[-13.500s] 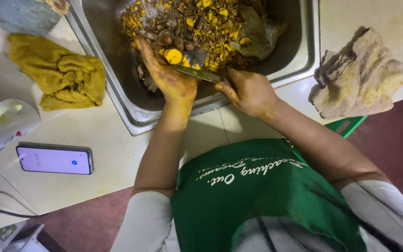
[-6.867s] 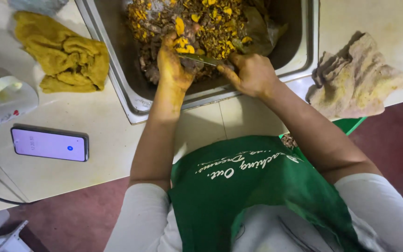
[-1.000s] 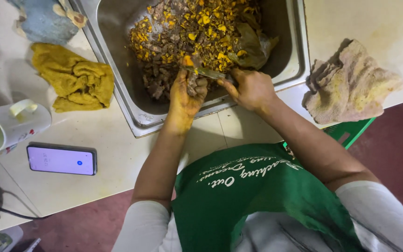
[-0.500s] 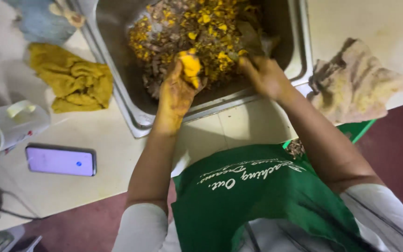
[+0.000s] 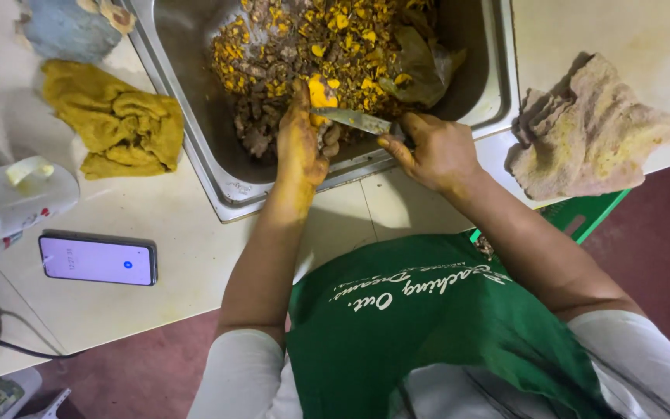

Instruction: Peeling and scraping turmeric roots using a small knife in a sink

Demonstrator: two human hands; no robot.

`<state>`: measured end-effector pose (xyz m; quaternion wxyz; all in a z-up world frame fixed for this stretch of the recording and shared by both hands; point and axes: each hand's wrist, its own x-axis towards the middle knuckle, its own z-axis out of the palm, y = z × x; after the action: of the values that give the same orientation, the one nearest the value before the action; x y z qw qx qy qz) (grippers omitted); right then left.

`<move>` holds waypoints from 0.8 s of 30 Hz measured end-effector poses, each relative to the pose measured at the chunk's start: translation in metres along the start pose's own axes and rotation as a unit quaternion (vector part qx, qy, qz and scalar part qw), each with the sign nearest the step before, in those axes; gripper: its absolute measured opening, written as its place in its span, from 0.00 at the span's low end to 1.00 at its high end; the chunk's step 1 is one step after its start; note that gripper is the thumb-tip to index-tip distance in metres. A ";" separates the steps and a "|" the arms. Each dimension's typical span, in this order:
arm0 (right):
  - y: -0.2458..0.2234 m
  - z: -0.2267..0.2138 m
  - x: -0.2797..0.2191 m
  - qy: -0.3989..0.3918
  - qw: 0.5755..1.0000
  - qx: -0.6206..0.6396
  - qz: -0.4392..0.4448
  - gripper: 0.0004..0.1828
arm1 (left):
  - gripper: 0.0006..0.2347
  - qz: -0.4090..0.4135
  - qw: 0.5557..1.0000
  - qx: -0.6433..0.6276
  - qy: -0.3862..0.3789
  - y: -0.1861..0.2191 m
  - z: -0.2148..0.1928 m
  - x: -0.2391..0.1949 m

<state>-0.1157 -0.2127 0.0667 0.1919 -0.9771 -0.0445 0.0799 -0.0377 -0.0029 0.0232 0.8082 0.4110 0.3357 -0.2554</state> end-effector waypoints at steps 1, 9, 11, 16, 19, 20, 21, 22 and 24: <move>0.001 0.002 0.003 0.003 1.000 0.000 0.000 0.28 | 0.19 0.002 1.000 0.001 -0.002 -0.002 0.002 0.001; -0.011 0.015 0.013 -0.083 0.994 0.046 0.061 0.29 | 0.14 -0.067 0.997 -0.030 -0.008 -0.025 -0.026 0.013; -0.015 0.010 0.023 -0.095 0.992 0.047 0.070 0.31 | 0.15 -0.089 0.995 -0.038 -0.017 -0.038 -0.039 0.033; -0.026 -0.016 0.064 -0.187 0.974 0.016 0.130 0.36 | 0.13 -0.347 0.905 -0.228 -0.090 -0.063 -0.063 0.023; 0.003 -0.007 0.081 -0.265 0.927 0.028 0.265 0.42 | 0.21 -0.404 0.775 -0.088 -0.479 -0.133 -0.070 0.022; 0.013 -0.011 0.084 -0.232 0.938 0.103 0.238 0.39 | 0.19 -0.267 0.901 -0.077 -0.334 -0.121 -0.066 0.022; 0.023 -0.016 0.089 -0.198 0.941 0.177 0.209 0.37 | 0.18 -0.113 0.976 -0.067 -0.172 -0.108 -0.062 0.022; 0.030 -0.014 0.086 -0.199 0.942 0.177 0.206 0.37 | 0.18 -0.111 0.977 -0.068 -0.170 -0.070 -0.061 0.027; 0.049 -0.009 0.072 -0.134 0.953 0.178 0.207 0.44 | 0.21 -0.314 0.857 -0.244 -0.327 -0.005 -0.059 0.034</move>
<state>-0.0403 -0.2533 0.0463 0.3345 -0.8952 0.1482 0.2547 -0.0390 0.0392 -0.0304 0.8226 -0.0339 0.2148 -0.5254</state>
